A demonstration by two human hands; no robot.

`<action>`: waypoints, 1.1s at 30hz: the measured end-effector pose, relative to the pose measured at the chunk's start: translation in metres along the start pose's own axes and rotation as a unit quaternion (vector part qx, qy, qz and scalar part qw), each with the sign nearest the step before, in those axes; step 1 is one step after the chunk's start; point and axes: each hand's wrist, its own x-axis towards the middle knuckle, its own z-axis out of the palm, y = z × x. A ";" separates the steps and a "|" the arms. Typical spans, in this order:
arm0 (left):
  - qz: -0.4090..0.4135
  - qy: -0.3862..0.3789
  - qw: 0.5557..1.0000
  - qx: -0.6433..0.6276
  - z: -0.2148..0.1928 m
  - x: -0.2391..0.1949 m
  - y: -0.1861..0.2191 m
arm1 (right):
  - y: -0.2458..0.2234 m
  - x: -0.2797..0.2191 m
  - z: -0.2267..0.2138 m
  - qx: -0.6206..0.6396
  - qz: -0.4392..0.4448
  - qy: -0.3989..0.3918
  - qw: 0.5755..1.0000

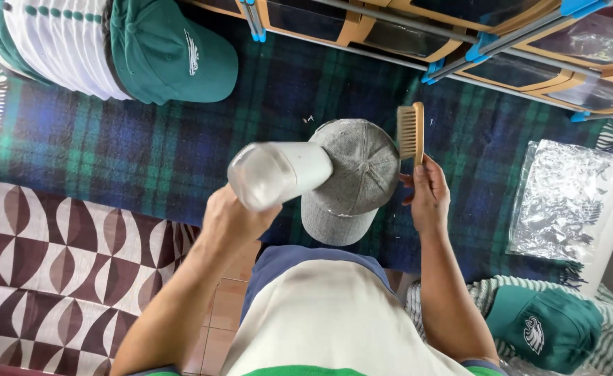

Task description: The person uses a hair dryer to blow air onto a gray baseball cap placed on a plaid surface. They hold the cap with one hand and direct the hair dryer with the other, moving it around the cap's surface. A brush is visible nearby but not used during the clip.

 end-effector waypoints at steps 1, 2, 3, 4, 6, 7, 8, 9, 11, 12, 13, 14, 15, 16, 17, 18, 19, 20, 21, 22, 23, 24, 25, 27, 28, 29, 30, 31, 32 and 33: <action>0.020 0.054 0.998 -0.030 0.001 -0.004 0.004 | 0.002 -0.002 0.002 -0.012 -0.006 0.008 1.000; 0.039 0.108 0.992 -0.060 0.002 -0.007 0.007 | 0.005 -0.003 0.004 -0.024 -0.012 0.016 1.000; 0.036 0.105 0.992 -0.062 0.012 0.001 -0.006 | 0.004 -0.005 0.004 -0.026 -0.009 0.013 1.000; 0.072 0.110 0.989 -0.065 0.023 0.009 -0.019 | 0.002 -0.007 0.004 -0.028 -0.010 0.011 1.000; 0.112 0.120 0.984 -0.071 0.029 0.026 -0.031 | -0.003 -0.009 0.006 -0.029 -0.016 0.012 0.999; -0.033 0.043 0.977 -0.208 0.023 0.033 -0.031 | -0.007 -0.011 0.009 -0.029 -0.015 0.021 0.999; -0.175 -0.037 0.925 -0.336 0.018 0.040 -0.030 | -0.010 -0.013 0.012 -0.028 -0.014 0.030 0.999; -0.181 -0.037 0.923 -0.336 0.048 0.033 -0.053 | -0.010 -0.015 0.013 -0.029 -0.011 0.024 0.999; -0.252 -0.026 0.819 -0.514 0.109 0.024 -0.098 | -0.010 -0.016 0.015 -0.028 -0.005 0.040 0.999; -0.252 -0.026 0.818 -0.516 0.121 0.007 -0.103 | -0.010 -0.019 0.016 -0.030 -0.005 0.040 0.999; -0.273 -0.027 0.792 -0.545 0.133 -0.005 -0.107 | -0.010 -0.019 0.017 -0.033 -0.001 0.043 0.999; -0.293 -0.028 0.765 -0.574 0.145 -0.015 -0.112 | -0.011 -0.018 0.018 -0.036 0.003 0.047 0.998; -0.296 -0.027 0.763 -0.574 0.133 -0.018 -0.101 | -0.012 -0.017 0.018 -0.038 0.005 0.043 0.998; -0.311 -0.019 0.758 -0.574 0.121 -0.022 -0.090 | -0.013 -0.017 0.018 -0.032 0.011 0.040 0.999; -0.324 -0.014 0.752 -0.574 0.110 -0.024 -0.079 | -0.013 -0.017 0.018 -0.027 0.016 0.039 0.999; -0.325 -0.014 0.751 -0.575 0.099 -0.016 -0.072 | -0.011 -0.020 0.019 -0.029 0.017 0.039 0.999; -0.298 -0.006 0.772 -0.562 0.088 -0.006 -0.066 | -0.009 -0.019 0.019 -0.017 0.010 0.043 0.999; -0.270 0.002 0.792 -0.548 0.078 0.005 -0.059 | -0.007 -0.019 0.019 -0.005 0.004 0.047 0.999; -0.273 0.000 0.790 -0.549 0.086 0.017 -0.069 | -0.006 -0.019 0.019 -0.007 0.007 0.048 0.999; -0.281 -0.013 0.793 -0.540 0.095 0.027 -0.079 | -0.006 -0.020 0.018 -0.008 0.000 0.044 0.999; -0.286 -0.020 0.797 -0.532 0.102 0.040 -0.089 | -0.006 -0.016 0.020 -0.005 -0.011 0.037 0.999; -0.287 -0.017 0.796 -0.533 0.112 0.034 -0.099 | -0.013 -0.018 0.012 -0.006 -0.012 0.034 0.999; -0.315 -0.050 0.799 -0.510 0.120 0.035 -0.110 | -0.020 -0.016 0.008 -0.061 -0.025 0.008 0.998; -0.344 -0.085 0.799 -0.485 0.114 0.029 -0.115 | -0.035 -0.008 -0.002 -0.118 -0.035 -0.018 0.992; -0.355 -0.092 0.816 -0.448 0.101 0.021 -0.109 | -0.043 -0.003 -0.008 -0.189 -0.153 -0.050 0.969; -0.362 -0.094 0.831 -0.411 0.087 0.017 -0.105 | -0.051 0.006 -0.011 -0.254 -0.272 -0.084 0.924; -0.361 -0.092 0.832 -0.412 0.092 0.010 -0.106 | -0.077 -0.002 -0.006 -0.254 -0.275 -0.083 0.924; -0.381 -0.081 0.826 -0.408 0.095 0.000 -0.107 | -0.103 -0.010 0.000 -0.320 -0.279 -0.162 0.891; -0.402 -0.069 0.819 -0.404 0.099 -0.009 -0.109 | -0.128 -0.018 0.006 -0.382 -0.280 -0.238 0.848; -0.401 -0.073 0.820 -0.403 0.095 -0.015 -0.104 | -0.138 -0.014 0.026 -0.382 -0.277 -0.236 0.849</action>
